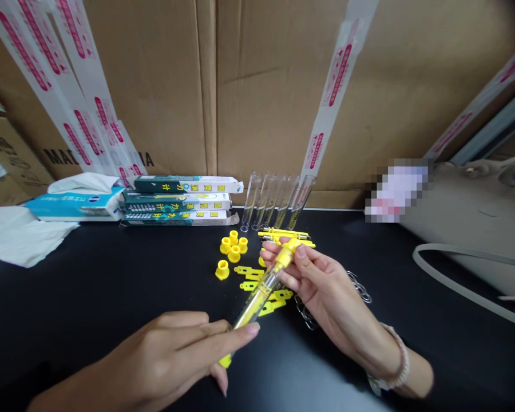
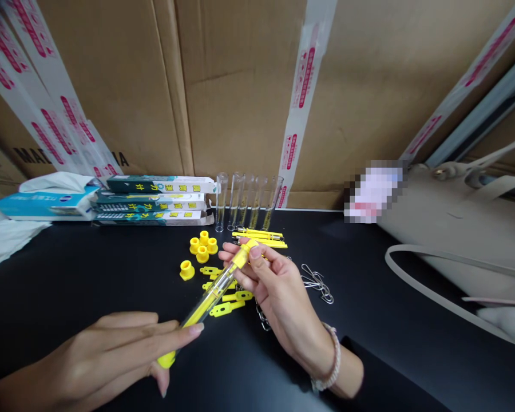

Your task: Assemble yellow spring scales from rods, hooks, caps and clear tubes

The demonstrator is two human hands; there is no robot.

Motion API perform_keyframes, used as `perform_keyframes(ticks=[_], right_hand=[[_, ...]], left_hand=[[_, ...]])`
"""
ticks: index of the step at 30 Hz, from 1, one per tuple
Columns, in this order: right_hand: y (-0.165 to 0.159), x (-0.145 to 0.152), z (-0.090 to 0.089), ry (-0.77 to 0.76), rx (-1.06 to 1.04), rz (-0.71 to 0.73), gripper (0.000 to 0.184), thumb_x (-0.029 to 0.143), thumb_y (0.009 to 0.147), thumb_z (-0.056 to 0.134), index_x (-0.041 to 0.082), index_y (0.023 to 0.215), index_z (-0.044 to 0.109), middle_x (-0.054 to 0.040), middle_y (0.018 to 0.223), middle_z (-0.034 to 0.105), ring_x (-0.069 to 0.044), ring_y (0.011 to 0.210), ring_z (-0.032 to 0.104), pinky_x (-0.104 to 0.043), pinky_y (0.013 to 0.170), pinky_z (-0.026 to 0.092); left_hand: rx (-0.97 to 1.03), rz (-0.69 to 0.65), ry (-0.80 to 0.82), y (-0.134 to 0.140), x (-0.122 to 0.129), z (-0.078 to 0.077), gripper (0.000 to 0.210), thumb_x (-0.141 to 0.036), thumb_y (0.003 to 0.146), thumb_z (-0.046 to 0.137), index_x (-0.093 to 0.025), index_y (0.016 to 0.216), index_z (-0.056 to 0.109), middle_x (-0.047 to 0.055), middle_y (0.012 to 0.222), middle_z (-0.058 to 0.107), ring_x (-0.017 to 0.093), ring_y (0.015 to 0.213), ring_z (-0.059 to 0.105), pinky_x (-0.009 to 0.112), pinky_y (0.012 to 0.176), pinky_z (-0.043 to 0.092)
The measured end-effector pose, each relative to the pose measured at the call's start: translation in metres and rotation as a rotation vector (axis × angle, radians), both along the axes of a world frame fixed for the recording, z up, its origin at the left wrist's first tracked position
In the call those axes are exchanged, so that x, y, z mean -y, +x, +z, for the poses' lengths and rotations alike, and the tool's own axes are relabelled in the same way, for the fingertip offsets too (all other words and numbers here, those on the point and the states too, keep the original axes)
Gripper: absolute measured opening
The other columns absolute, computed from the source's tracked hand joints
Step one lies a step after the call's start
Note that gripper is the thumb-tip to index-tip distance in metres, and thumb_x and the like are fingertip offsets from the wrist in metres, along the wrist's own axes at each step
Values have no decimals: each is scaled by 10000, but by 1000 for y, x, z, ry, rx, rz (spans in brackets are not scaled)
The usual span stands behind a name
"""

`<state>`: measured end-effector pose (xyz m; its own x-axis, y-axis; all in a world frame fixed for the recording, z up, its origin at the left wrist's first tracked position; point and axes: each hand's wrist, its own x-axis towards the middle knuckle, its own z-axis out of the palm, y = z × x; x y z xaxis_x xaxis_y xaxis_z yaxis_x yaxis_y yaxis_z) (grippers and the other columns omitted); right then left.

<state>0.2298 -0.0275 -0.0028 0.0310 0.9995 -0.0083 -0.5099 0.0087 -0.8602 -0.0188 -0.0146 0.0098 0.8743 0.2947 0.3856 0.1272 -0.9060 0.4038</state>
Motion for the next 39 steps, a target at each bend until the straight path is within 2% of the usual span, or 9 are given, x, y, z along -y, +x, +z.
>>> perform_keyframes(ticks=[11, 18, 26, 30, 35, 39], right_hand=[[1, 1, -1, 18, -30, -14, 175, 311, 923, 700, 152, 865, 739, -128, 1125, 766, -191, 1049, 731, -239, 911, 577], [0, -2, -1, 3, -47, 12, 184, 320, 924, 697, 186, 1044, 737, -91, 1124, 762, -185, 1055, 726, -275, 951, 564], [4, -1, 1, -17, 12, 24, 189, 353, 914, 705, 174, 934, 761, -92, 1133, 761, -183, 1051, 723, -244, 929, 568], [4, -1, 1, -35, 23, 12, 196, 374, 889, 730, 181, 895, 764, -89, 1122, 765, -207, 1063, 721, -284, 952, 567], [3, -1, 3, -21, 3, 13, 192, 354, 910, 708, 174, 937, 769, -94, 1137, 762, -199, 1047, 728, -287, 965, 565], [2, 0, 6, 4, 9, -1, 211, 369, 897, 722, 200, 1018, 758, -95, 1140, 763, -228, 1065, 723, -366, 1010, 545]], left_hand=[[3, -19, 1, -4, -1, -3, 451, -98, 1045, 381, -162, 1491, 391, -16, 895, 747, 125, 760, 661, 217, 754, 542], [17, -31, 22, -2, 0, -2, 443, -102, 1048, 381, -143, 1489, 391, -17, 886, 744, 119, 760, 656, 207, 763, 539], [21, -17, 26, -1, -2, -1, 454, -115, 1052, 369, -184, 1500, 391, -28, 864, 751, 115, 732, 680, 203, 722, 557], [27, -14, 34, -1, -1, 2, 458, -120, 1056, 357, -197, 1506, 386, -28, 855, 756, 117, 718, 681, 203, 719, 559], [1, -19, 25, -3, -1, -3, 465, -134, 1062, 349, -194, 1523, 355, -8, 893, 761, 126, 751, 681, 221, 730, 566], [-20, -25, 21, -4, -2, -6, 481, -165, 1059, 391, -191, 1535, 330, 19, 926, 757, 145, 778, 671, 238, 722, 570]])
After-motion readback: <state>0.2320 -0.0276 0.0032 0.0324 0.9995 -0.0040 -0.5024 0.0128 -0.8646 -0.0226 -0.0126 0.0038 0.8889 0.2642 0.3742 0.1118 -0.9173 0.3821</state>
